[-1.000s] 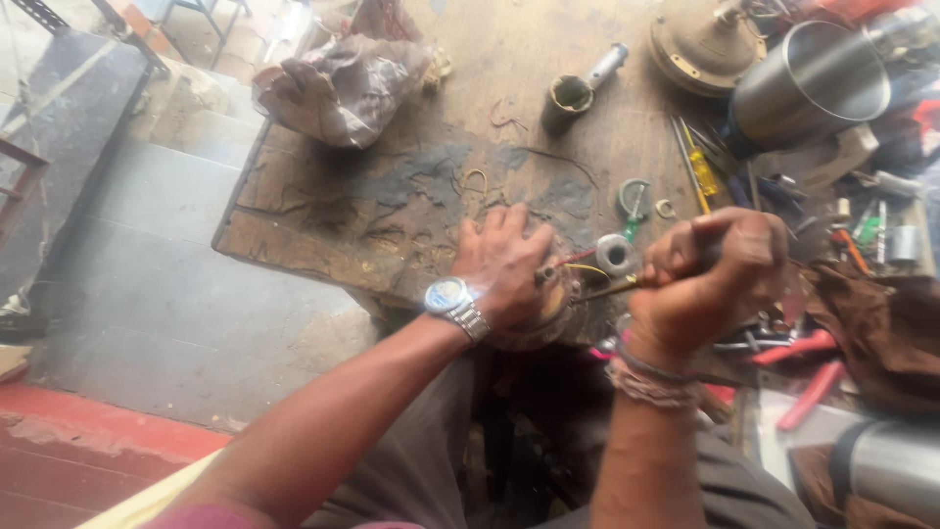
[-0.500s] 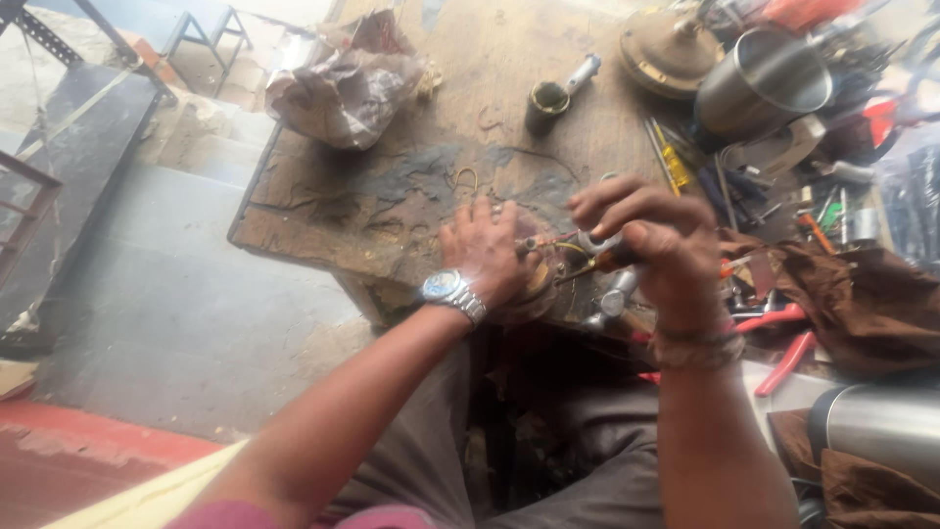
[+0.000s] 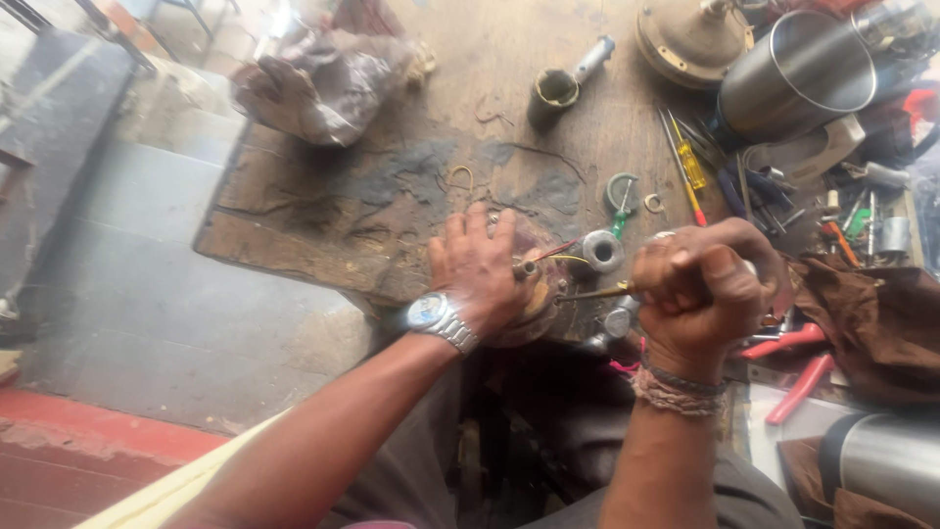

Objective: The person works on a small electrical component, likely a motor or switch, using a hammer, screwdriver, and pliers. They hammer a pin into the component, adjust wires with a screwdriver, and use pliers to manipulate parts.

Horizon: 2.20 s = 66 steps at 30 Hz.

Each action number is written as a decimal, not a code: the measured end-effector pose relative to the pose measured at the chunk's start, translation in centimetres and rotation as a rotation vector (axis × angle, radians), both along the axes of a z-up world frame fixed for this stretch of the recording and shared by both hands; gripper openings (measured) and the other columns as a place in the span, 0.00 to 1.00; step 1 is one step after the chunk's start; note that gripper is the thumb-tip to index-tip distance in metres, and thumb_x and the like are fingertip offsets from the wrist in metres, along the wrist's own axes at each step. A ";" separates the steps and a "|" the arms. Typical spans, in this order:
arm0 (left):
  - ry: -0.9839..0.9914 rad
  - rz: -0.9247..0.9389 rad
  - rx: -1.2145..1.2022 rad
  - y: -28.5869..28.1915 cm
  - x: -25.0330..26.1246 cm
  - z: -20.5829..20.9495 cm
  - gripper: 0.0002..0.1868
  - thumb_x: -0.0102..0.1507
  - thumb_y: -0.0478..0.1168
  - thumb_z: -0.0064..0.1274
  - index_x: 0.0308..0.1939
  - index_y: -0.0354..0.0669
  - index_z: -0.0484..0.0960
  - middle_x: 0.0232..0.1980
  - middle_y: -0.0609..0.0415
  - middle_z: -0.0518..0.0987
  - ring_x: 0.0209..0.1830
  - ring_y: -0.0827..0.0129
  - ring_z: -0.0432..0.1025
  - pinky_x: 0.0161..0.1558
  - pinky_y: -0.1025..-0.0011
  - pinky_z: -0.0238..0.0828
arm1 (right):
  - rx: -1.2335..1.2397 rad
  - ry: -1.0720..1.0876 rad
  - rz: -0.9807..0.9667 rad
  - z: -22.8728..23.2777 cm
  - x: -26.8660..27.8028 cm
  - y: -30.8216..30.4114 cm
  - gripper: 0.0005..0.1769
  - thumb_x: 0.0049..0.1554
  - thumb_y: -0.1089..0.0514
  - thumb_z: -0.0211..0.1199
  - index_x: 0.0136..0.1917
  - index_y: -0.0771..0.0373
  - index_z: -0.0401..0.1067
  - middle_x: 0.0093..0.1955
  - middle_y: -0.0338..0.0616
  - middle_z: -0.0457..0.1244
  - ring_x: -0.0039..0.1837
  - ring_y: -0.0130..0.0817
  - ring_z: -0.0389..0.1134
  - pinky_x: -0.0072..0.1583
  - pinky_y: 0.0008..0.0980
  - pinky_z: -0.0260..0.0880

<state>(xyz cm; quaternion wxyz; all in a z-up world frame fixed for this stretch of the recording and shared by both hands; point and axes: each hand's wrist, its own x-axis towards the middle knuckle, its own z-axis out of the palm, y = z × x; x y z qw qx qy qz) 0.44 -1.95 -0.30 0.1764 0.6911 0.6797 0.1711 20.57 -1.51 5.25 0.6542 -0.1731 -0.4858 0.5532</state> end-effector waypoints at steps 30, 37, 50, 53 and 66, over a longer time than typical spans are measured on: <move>0.115 -0.487 -0.256 5.2 -1.6 0.6 0.55 0.51 0.67 0.62 0.76 0.59 0.54 0.71 0.45 0.64 0.72 0.53 0.56 0.66 0.47 0.54 | -0.043 0.055 -0.325 2.6 1.5 -2.9 0.11 0.67 0.60 0.57 0.43 0.66 0.65 0.28 0.39 0.52 0.28 0.29 0.54 0.34 0.29 0.58; -0.083 -0.214 -0.110 2.6 -1.1 -1.3 0.37 0.62 0.66 0.52 0.71 0.55 0.70 0.71 0.48 0.70 0.70 0.56 0.63 0.65 0.53 0.61 | 0.042 -0.112 -0.391 2.3 0.8 -2.2 0.13 0.66 0.59 0.57 0.41 0.68 0.64 0.27 0.40 0.51 0.27 0.29 0.53 0.33 0.30 0.58; 0.053 -0.162 0.153 0.6 -0.1 -1.2 0.21 0.63 0.56 0.49 0.57 0.58 0.80 0.64 0.44 0.73 0.65 0.51 0.65 0.63 0.46 0.57 | 0.028 -0.068 -0.218 2.3 -0.7 -3.2 0.12 0.67 0.56 0.61 0.51 0.69 0.67 0.36 0.46 0.59 0.38 0.32 0.61 0.44 0.31 0.65; 0.020 -0.094 0.233 0.2 -0.2 -0.5 0.20 0.62 0.54 0.51 0.55 0.56 0.80 0.63 0.41 0.73 0.64 0.49 0.66 0.59 0.47 0.59 | 0.017 -0.087 -0.264 2.3 -1.2 -3.0 0.12 0.70 0.56 0.61 0.58 0.68 0.66 0.42 0.47 0.61 0.44 0.32 0.62 0.51 0.31 0.68; 0.010 -0.106 0.006 0.0 -0.1 1.1 0.25 0.54 0.52 0.60 0.54 0.56 0.80 0.60 0.44 0.72 0.64 0.49 0.64 0.58 0.45 0.59 | -0.013 -0.114 -0.305 0.8 -2.1 -2.5 0.09 0.71 0.57 0.59 0.57 0.66 0.67 0.43 0.45 0.63 0.46 0.31 0.67 0.47 0.30 0.72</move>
